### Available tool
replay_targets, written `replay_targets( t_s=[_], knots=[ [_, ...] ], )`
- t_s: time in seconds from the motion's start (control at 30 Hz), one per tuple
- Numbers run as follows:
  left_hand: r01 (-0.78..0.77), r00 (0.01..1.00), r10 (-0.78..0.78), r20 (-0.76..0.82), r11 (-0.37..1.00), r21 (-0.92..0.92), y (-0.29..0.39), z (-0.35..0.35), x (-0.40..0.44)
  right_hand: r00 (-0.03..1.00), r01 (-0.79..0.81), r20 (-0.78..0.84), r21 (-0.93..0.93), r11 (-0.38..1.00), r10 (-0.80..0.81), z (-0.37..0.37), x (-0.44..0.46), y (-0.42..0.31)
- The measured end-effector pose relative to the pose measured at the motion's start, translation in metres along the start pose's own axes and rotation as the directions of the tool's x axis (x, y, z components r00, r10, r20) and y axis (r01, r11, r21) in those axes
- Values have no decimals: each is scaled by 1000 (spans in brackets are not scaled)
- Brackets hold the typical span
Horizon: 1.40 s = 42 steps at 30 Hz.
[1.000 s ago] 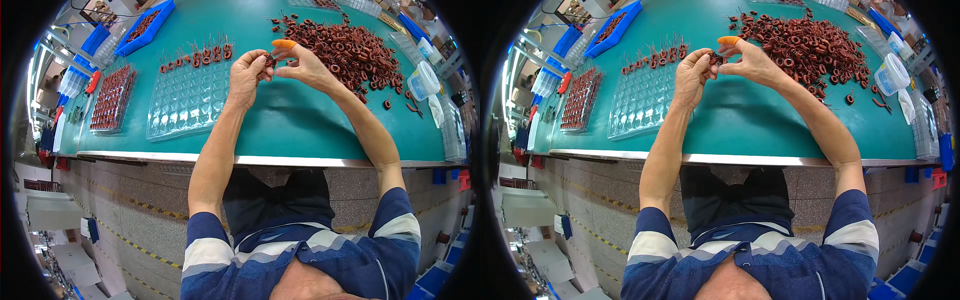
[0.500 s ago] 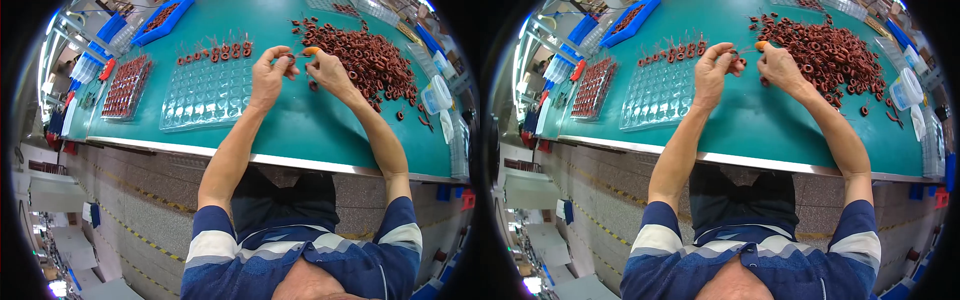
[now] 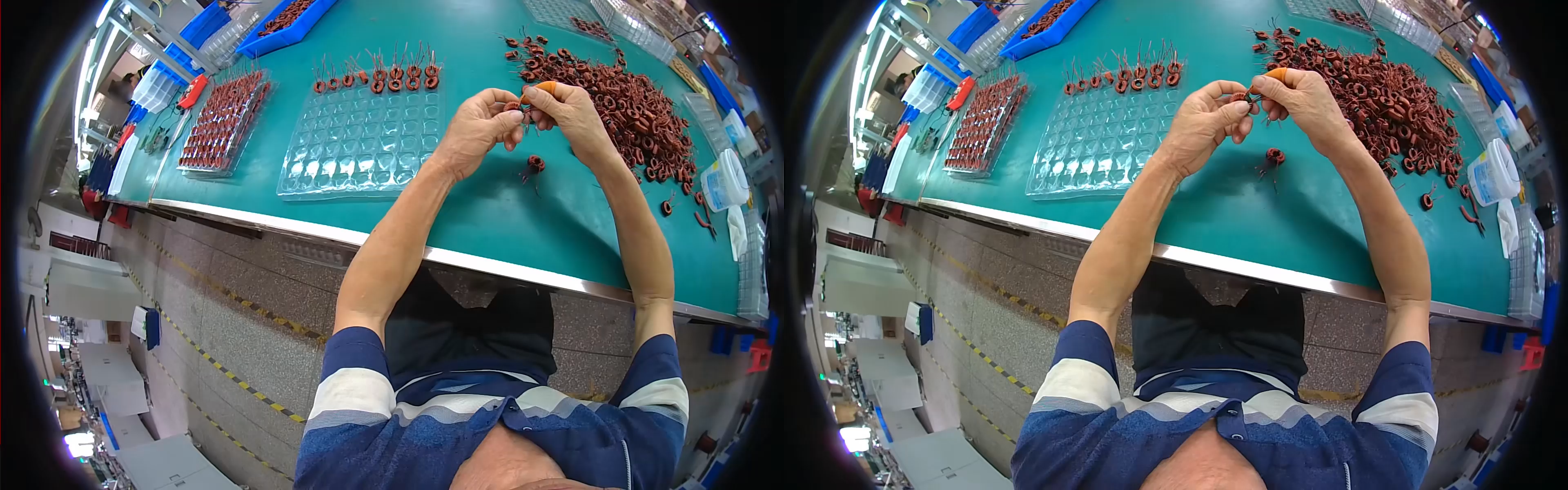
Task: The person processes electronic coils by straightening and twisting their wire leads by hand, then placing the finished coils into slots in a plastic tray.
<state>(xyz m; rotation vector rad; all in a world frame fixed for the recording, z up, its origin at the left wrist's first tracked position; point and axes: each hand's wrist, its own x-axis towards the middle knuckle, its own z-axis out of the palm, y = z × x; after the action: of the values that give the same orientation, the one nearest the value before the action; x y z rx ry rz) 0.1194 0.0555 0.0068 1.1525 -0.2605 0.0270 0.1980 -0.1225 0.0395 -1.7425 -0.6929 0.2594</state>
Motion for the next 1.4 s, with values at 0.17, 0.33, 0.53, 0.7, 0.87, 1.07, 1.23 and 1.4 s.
replay_targets(
  t_s=[0.17,0.33,0.53,0.7,0.87,1.07,1.23,1.4],
  knots=[
    [-11,999,9,31,998,67,0,6,0,1000,-2,-25,92,996,4,7,-4,-5],
    [-97,995,95,20,969,228,-3,15,-3,998,59,10,41,997,-59,5,0,6],
    [-199,962,261,-82,875,441,-6,25,-5,920,279,-147,-404,871,-364,10,-8,-10],
    [-246,847,521,-103,557,794,-12,20,-1,553,442,87,-874,203,-828,26,-15,-8],
    [-320,787,615,-46,471,822,-19,13,1,559,481,75,-840,250,-826,49,-26,-16],
    [-238,869,480,-117,614,753,-10,12,-1,782,398,-154,-622,675,-603,35,-22,-17],
    [-295,881,468,-62,648,702,-9,12,-6,763,459,-143,-566,685,-630,36,-27,-22],
    [-251,944,321,-82,854,456,-2,24,-11,984,60,-166,-33,998,-65,7,-19,-13]
  ],
)
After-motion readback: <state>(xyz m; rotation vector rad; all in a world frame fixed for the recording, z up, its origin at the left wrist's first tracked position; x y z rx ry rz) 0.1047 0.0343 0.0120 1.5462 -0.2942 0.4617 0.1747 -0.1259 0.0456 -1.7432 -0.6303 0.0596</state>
